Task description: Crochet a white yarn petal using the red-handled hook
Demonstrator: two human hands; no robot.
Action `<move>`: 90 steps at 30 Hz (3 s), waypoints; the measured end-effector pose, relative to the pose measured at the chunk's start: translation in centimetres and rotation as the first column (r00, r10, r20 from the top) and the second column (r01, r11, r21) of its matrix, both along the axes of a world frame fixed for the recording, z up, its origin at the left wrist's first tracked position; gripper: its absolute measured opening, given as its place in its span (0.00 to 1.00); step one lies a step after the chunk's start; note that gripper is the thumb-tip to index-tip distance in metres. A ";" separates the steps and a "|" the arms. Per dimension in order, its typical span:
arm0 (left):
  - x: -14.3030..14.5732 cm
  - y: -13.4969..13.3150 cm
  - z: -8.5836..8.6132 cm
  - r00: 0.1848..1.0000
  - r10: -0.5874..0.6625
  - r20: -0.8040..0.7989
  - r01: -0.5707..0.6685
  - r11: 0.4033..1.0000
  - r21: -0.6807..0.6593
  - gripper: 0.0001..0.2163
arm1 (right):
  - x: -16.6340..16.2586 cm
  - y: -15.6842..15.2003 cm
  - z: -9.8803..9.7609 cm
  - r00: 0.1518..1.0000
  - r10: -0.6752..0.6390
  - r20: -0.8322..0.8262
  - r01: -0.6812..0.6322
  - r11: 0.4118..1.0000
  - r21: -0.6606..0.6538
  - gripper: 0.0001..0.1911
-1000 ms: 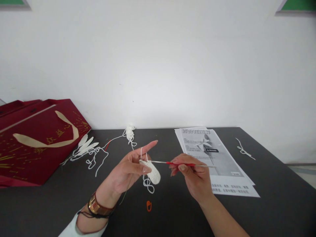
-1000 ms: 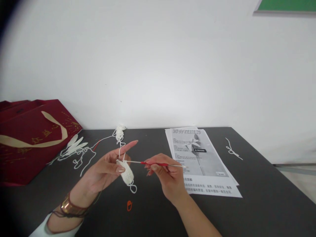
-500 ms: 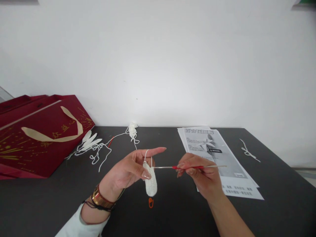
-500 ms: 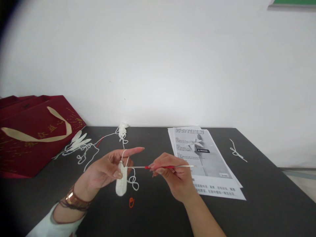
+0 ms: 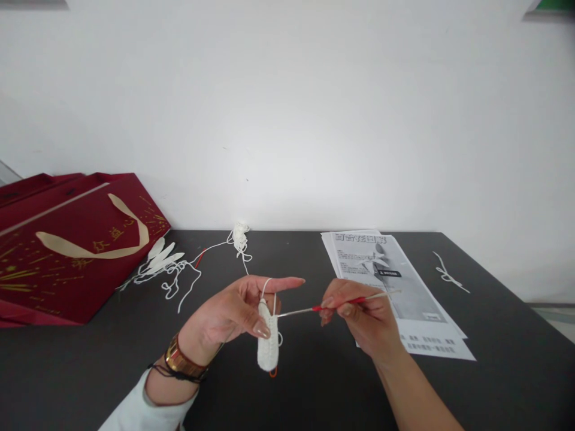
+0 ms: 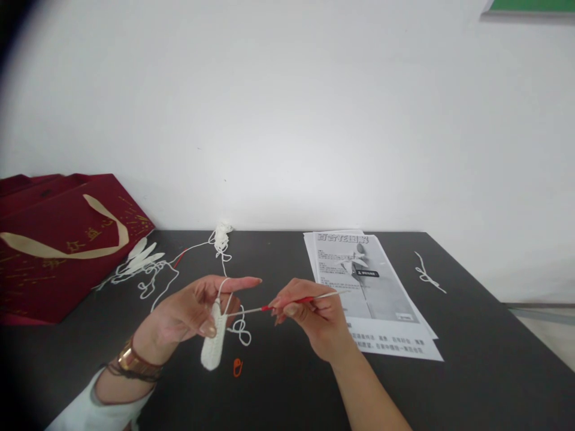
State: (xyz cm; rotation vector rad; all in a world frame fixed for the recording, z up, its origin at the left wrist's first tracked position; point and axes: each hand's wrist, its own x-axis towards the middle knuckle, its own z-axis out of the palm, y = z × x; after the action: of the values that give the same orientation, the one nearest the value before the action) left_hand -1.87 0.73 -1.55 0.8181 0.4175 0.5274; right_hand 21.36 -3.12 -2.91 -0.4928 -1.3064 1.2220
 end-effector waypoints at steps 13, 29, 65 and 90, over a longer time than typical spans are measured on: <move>-0.1 -0.1 -0.3 0.998 -0.034 -0.046 0.038 0.996 0.086 0.34 | -0.4 0.0 0.1 0.996 -0.010 -0.085 0.000 0.993 -0.117 0.06; -0.2 -0.4 -0.1 0.996 0.059 -0.072 -0.042 0.973 0.225 0.31 | -1.1 0.0 0.4 0.986 -0.074 -0.150 0.021 0.945 -0.327 0.09; 1.3 -1.2 0.2 0.951 0.273 0.147 -0.290 0.951 0.110 0.39 | -2.5 -1.1 -0.5 0.961 -0.228 -0.153 0.198 0.961 -0.191 0.04; 0.2 -0.8 0.1 0.993 0.090 0.071 -0.097 0.991 0.094 0.36 | -0.8 -0.2 0.5 0.984 -0.063 -0.166 0.024 0.974 -0.227 0.06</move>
State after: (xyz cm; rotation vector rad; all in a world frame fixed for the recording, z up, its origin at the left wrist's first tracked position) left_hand -1.63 -0.04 -1.44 0.8748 0.3723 0.6648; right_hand 20.52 -3.34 -2.41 -0.5606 -1.0113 1.3518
